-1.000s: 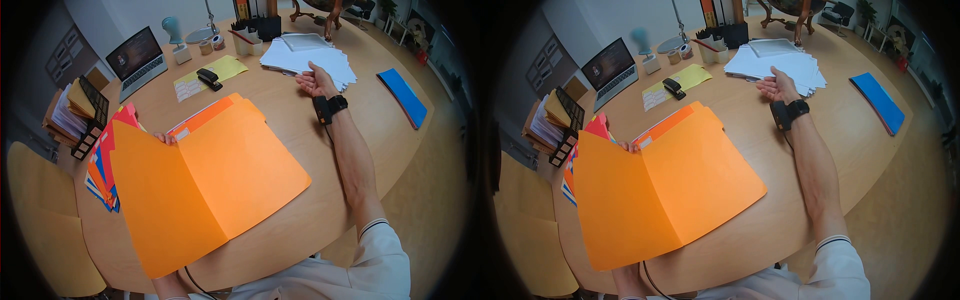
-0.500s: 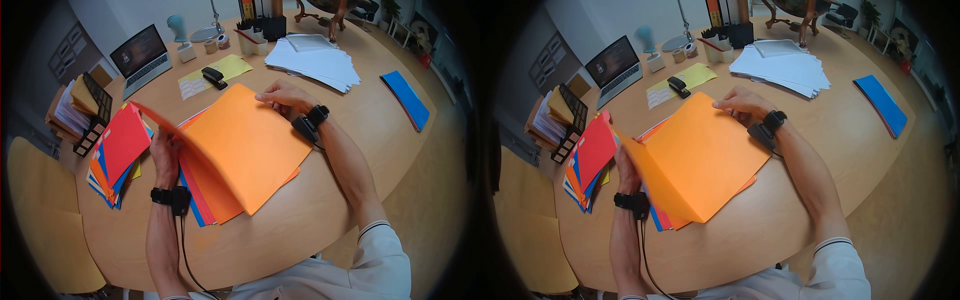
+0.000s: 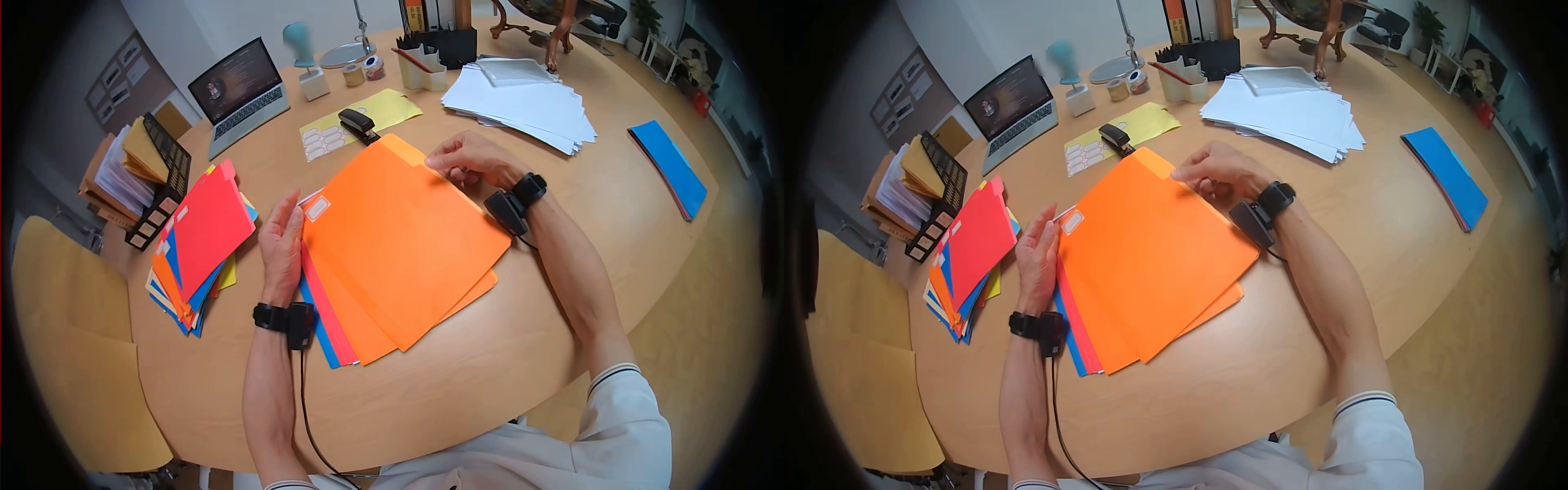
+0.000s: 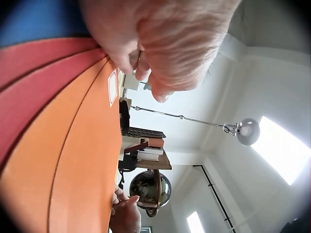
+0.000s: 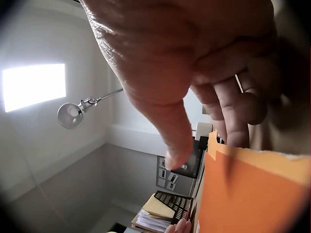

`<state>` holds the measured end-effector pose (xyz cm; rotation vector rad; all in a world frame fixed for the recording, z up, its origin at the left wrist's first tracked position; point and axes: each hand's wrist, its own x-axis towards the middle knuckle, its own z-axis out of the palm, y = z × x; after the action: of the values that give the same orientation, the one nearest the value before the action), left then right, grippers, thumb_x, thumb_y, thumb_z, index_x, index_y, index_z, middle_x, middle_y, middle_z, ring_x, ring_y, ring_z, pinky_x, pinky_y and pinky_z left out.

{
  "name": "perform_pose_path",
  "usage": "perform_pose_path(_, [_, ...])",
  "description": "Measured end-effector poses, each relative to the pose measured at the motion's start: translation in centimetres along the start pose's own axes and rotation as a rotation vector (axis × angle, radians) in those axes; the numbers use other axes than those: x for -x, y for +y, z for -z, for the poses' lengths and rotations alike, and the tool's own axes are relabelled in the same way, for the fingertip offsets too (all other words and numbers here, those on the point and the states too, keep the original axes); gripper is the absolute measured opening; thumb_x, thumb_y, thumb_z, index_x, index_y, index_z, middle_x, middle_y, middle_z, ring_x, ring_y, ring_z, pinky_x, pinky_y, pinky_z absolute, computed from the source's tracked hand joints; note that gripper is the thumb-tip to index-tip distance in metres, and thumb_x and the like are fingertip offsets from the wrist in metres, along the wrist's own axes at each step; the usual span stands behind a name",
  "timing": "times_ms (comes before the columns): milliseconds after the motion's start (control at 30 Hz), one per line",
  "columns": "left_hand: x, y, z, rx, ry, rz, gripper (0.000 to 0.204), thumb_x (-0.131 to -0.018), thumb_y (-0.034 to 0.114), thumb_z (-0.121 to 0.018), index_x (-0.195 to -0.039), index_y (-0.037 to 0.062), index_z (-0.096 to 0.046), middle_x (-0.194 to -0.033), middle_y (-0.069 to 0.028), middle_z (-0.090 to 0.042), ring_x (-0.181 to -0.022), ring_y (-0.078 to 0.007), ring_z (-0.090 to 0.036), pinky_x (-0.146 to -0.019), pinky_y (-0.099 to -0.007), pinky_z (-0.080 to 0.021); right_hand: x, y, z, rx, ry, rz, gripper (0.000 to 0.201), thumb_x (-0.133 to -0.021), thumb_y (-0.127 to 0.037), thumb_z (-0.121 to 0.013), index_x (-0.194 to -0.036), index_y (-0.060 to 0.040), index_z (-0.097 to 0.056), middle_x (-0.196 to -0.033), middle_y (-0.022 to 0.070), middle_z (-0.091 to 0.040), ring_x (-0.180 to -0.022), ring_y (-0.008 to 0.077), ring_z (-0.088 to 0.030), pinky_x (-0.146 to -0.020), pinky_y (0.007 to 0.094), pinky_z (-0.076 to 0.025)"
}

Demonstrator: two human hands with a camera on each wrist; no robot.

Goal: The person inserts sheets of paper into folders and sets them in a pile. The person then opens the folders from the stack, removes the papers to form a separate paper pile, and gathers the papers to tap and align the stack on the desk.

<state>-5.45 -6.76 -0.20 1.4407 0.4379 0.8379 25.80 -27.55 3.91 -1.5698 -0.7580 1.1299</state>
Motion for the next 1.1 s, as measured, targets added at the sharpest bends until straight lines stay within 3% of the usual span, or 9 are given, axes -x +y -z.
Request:
perform_pose_path(167, [-0.2, -0.4, 0.3, -0.009, -0.002, -0.027, 0.045, -0.103, 0.015, -0.061, -0.14, -0.0081, -0.049, -0.141, -0.0139, -0.053, -0.132, -0.0198, -0.05, -0.114, -0.0331, -0.039, -0.8, 0.8, 0.3, 0.05, -0.168, 0.115, 0.01, -0.086, -0.01, -0.077, -0.089, -0.0059, -0.069, -0.068, -0.0049, -0.059, -0.05, 0.0016, -0.043, -0.045, 0.0196, -0.026])
perform_pose_path(400, [0.1, -0.3, 0.6, 0.224, 0.023, -0.03, 0.062, -0.102, 0.028, -0.064, -0.147, -0.0062, -0.038, -0.142, -0.0142, -0.052, -0.129, -0.0177, -0.053, -0.107, -0.0303, -0.044, -0.2, -0.3, 0.5, -0.233, 0.045, 0.305, 0.01, -0.091, -0.007, -0.072, -0.089, -0.0052, -0.063, -0.075, -0.0022, -0.061, -0.051, 0.0036, -0.049, -0.046, 0.0182, -0.034])
perform_pose_path(567, [0.5, 0.0, 0.7, 0.246, -0.251, 0.025, 0.06, -0.102, 0.036, -0.063, -0.143, -0.0043, -0.046, -0.134, -0.0109, -0.06, -0.121, -0.0145, -0.059, -0.1, -0.0298, -0.049, -1.7, 0.8, 0.1, -0.411, 0.176, 0.416, 0.012, -0.096, -0.012, -0.069, -0.095, -0.0073, -0.059, -0.075, -0.0034, -0.058, -0.05, 0.0041, -0.05, -0.046, 0.018, -0.036])
perform_pose_path(667, [0.7, 0.0, 0.4, -0.07, -0.184, 0.074, 0.043, -0.102, 0.034, -0.064, -0.126, -0.0013, -0.059, -0.101, -0.0055, -0.07, -0.084, -0.0102, -0.068, -0.07, -0.0233, -0.053, -1.8, 1.0, -0.2, -0.388, 0.17, 0.424, 0.01, -0.096, -0.012, -0.069, -0.097, -0.0062, -0.06, -0.08, -0.0024, -0.061, -0.053, 0.005, -0.053, -0.049, 0.0186, -0.041])
perform_pose_path(700, [0.8, 0.3, 0.1, -0.069, -0.18, 0.074, 0.043, -0.102, 0.034, -0.064, -0.126, -0.0013, -0.059, -0.101, -0.0055, -0.07, -0.084, -0.0102, -0.068, -0.07, -0.0233, -0.053, -1.7, 0.8, -0.7, -0.387, 0.148, 0.438, 0.011, -0.097, -0.011, -0.067, -0.102, -0.0044, -0.061, -0.082, -0.001, -0.063, -0.056, 0.0059, -0.056, -0.052, 0.0188, -0.044])
perform_pose_path(767, [0.9, 0.8, -0.2, 0.009, -0.068, 0.125, 0.03, -0.103, 0.031, -0.063, -0.111, 0.0024, -0.062, -0.079, -0.0028, -0.067, -0.058, -0.01, -0.062, -0.049, -0.0219, -0.046, -1.3, 0.5, -1.7, -0.385, 0.122, 0.451, 0.013, -0.098, -0.011, -0.066, -0.107, -0.0025, -0.062, -0.085, 0.0003, -0.065, -0.059, 0.0069, -0.059, -0.054, 0.019, -0.046])
perform_pose_path(933, [0.2, 1.7, 0.1, 0.134, 0.298, -0.074, 0.024, -0.104, 0.029, -0.062, -0.104, 0.0051, -0.058, -0.068, -0.0034, -0.061, -0.045, -0.012, -0.055, -0.039, -0.0228, -0.037, -1.2, 0.8, -2.2, -0.139, 0.217, 0.367, 0.03, -0.098, -0.02, -0.066, -0.12, 0.0017, -0.063, -0.095, 0.0047, -0.069, -0.066, 0.0092, -0.065, -0.057, 0.0203, -0.052])
perform_pose_path(1000, [-0.1, 2.3, 1.4, 0.167, 0.592, -0.142, 0.024, -0.106, 0.031, -0.057, -0.104, 0.0072, -0.057, -0.07, -0.004, -0.061, -0.045, -0.0112, -0.051, -0.039, -0.0226, -0.035, -1.9, 1.9, -1.6, -0.076, 0.246, 0.31, 0.028, -0.098, -0.019, -0.066, -0.116, 0.0018, -0.065, -0.092, 0.0051, -0.07, -0.065, 0.0096, -0.064, -0.055, 0.0211, -0.051])
perform_pose_path(1100, [-0.9, 2.6, 4.1, 0.223, 0.772, -0.248, 0.033, -0.107, 0.038, -0.052, -0.096, 0.0064, -0.055, -0.063, -0.0053, -0.056, -0.042, -0.0127, -0.05, -0.037, -0.0239, -0.03, -2.0, 2.4, -0.8, 0.05, 0.286, 0.195, 0.023, -0.096, -0.018, -0.066, -0.108, 0.0021, -0.068, -0.086, 0.0058, -0.07, -0.061, 0.0104, -0.064, -0.051, 0.0227, -0.049])
